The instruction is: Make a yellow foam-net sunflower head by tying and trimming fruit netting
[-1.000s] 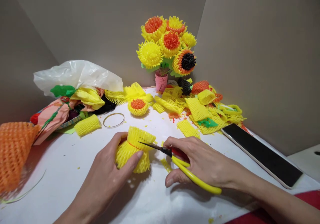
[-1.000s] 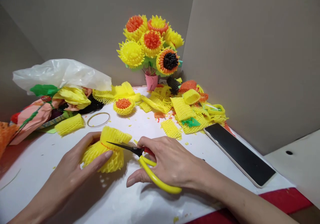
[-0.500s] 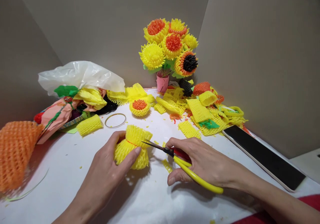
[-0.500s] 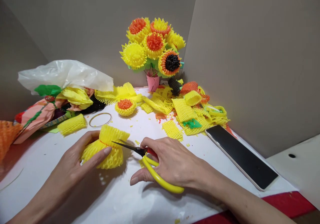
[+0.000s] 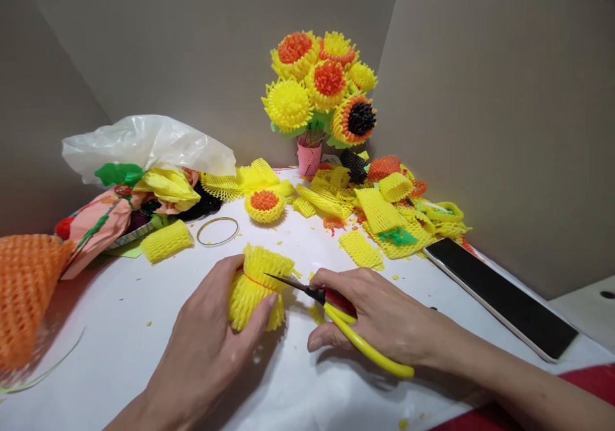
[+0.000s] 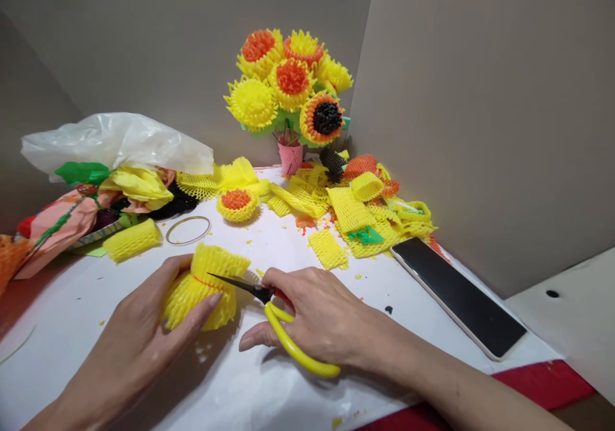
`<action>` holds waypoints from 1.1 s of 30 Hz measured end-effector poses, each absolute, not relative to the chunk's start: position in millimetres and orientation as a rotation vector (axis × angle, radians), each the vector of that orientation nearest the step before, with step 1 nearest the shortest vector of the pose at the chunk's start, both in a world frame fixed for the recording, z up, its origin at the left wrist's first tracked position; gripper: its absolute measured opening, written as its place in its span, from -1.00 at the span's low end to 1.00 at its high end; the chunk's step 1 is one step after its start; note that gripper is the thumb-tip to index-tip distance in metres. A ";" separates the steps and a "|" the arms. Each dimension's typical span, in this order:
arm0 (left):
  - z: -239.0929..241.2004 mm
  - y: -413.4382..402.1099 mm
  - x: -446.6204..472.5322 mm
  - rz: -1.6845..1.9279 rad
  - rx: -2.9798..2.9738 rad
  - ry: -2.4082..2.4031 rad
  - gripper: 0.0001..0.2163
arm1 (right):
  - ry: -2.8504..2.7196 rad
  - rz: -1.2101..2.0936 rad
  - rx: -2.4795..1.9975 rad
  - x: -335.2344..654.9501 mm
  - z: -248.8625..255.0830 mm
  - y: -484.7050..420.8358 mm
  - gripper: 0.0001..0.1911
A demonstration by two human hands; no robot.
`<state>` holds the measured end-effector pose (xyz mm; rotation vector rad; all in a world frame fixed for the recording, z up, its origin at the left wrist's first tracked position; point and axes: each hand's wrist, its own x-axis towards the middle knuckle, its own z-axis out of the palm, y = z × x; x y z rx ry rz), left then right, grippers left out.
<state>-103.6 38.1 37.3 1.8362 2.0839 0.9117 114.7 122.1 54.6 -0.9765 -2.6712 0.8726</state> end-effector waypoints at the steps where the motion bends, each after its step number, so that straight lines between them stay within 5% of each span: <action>1: 37.2 38.2 -103.8 0.911 1.834 2.083 -0.56 | -2.666 0.887 -0.963 114.7 54.3 122.5 -0.50; 17: 38.5 40.4 -106.7 0.908 1.725 2.013 -0.49 | -2.593 0.964 -0.900 115.4 44.2 126.4 -0.54; 27: 41.1 46.1 -112.7 1.320 0.949 1.445 -0.65 | -2.557 0.917 -0.879 118.4 36.6 132.6 -0.59; 33: 36.4 52.3 -124.1 1.277 0.684 1.347 -0.60 | -2.554 0.874 -0.799 118.6 34.2 134.2 -0.61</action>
